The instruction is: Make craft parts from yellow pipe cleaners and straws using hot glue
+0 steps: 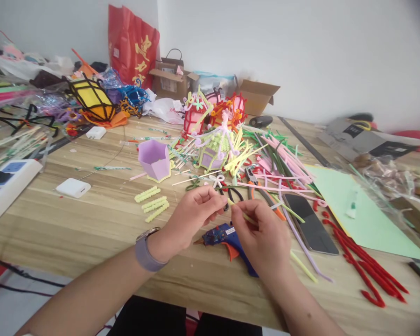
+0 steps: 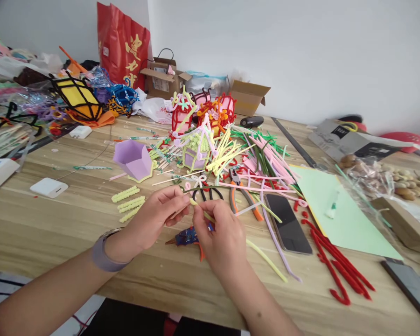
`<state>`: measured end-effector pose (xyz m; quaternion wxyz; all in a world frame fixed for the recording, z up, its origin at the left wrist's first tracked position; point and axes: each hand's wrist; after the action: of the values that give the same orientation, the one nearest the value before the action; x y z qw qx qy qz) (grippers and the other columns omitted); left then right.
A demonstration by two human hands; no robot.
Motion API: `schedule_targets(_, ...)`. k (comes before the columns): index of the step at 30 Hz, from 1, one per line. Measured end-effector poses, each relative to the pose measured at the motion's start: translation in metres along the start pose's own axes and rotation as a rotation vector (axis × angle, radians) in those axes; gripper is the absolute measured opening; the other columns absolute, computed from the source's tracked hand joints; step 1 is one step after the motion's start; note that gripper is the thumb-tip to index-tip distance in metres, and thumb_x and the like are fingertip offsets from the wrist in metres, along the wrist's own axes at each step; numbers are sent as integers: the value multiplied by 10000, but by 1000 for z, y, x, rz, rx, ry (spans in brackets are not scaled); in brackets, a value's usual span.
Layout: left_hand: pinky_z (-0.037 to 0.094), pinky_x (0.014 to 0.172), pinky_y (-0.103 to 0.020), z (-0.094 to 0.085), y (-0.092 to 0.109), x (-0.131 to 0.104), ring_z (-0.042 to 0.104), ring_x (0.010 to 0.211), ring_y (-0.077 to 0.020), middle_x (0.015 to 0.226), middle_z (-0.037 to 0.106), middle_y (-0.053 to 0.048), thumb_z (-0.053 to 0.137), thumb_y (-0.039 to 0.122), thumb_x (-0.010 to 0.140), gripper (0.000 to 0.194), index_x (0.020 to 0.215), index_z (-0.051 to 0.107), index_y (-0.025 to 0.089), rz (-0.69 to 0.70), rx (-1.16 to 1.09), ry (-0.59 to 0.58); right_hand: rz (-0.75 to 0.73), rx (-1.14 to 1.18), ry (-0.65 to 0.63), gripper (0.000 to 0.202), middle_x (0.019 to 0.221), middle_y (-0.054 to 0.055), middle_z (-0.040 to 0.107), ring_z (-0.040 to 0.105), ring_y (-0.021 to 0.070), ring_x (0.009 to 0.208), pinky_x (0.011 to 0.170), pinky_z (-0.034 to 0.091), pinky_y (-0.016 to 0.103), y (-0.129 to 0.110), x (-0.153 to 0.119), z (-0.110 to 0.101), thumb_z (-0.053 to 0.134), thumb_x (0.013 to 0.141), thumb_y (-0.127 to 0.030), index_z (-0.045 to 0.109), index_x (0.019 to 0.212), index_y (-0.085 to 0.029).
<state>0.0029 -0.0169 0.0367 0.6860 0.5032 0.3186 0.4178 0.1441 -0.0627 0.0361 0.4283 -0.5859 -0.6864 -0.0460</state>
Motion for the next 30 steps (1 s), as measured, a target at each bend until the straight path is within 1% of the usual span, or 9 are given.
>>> schedule_targets(3,249,438,-183,1,0,0,356,475,-42,560,462,64,606,312,818,280,627,460,169,-2,6,0,-8,17,1,138,592,-44,638,595,102,472,421,377,207,-1,-1,-1,555,866,-253,558,730,-228)
schedule_targets(7,249,442,-191,0,0,0,348,473,-47,548,457,61,606,320,809,282,617,463,171,0,30,14,-8,34,-8,127,595,-46,640,579,94,447,418,385,204,-1,-2,-2,562,862,-237,557,735,-225)
schedule_targets(13,221,443,-207,-1,2,1,314,467,-57,521,406,63,606,302,775,298,572,423,182,-28,-9,-6,-72,48,2,112,608,-42,636,589,97,471,439,405,201,0,-3,-1,561,866,-218,548,755,-227)
schedule_targets(17,204,442,-222,-3,6,-1,299,454,-59,516,408,60,600,311,759,296,561,419,185,-83,-32,-58,-63,67,-31,107,625,-28,632,600,107,499,454,427,209,0,-4,-2,543,877,-233,550,770,-230)
schedule_targets(22,188,444,-229,-10,10,-1,341,458,-68,503,430,50,594,363,746,283,577,452,186,-180,-49,-187,-34,157,-106,100,659,-20,618,596,108,513,490,463,218,1,-6,-3,522,897,-234,551,801,-230)
schedule_targets(27,164,430,-229,-17,12,0,335,439,-63,496,457,42,638,348,701,263,579,475,182,-313,-46,-264,-84,169,-136,70,687,-15,618,611,118,559,533,481,226,6,-8,-2,526,897,-220,551,832,-228)
schedule_targets(30,172,422,-222,-18,15,0,351,437,-58,505,481,36,665,325,692,244,586,506,173,-342,-31,-274,-122,178,-161,71,683,-17,619,598,111,543,522,472,220,8,-7,-1,521,895,-205,555,836,-224)
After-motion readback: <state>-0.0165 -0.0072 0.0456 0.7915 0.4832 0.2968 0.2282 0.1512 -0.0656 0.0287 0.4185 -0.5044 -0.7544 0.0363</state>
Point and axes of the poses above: each hand's wrist, its own x-axis towards the middle knuckle, its own z-axis out of the palm, y = z × x
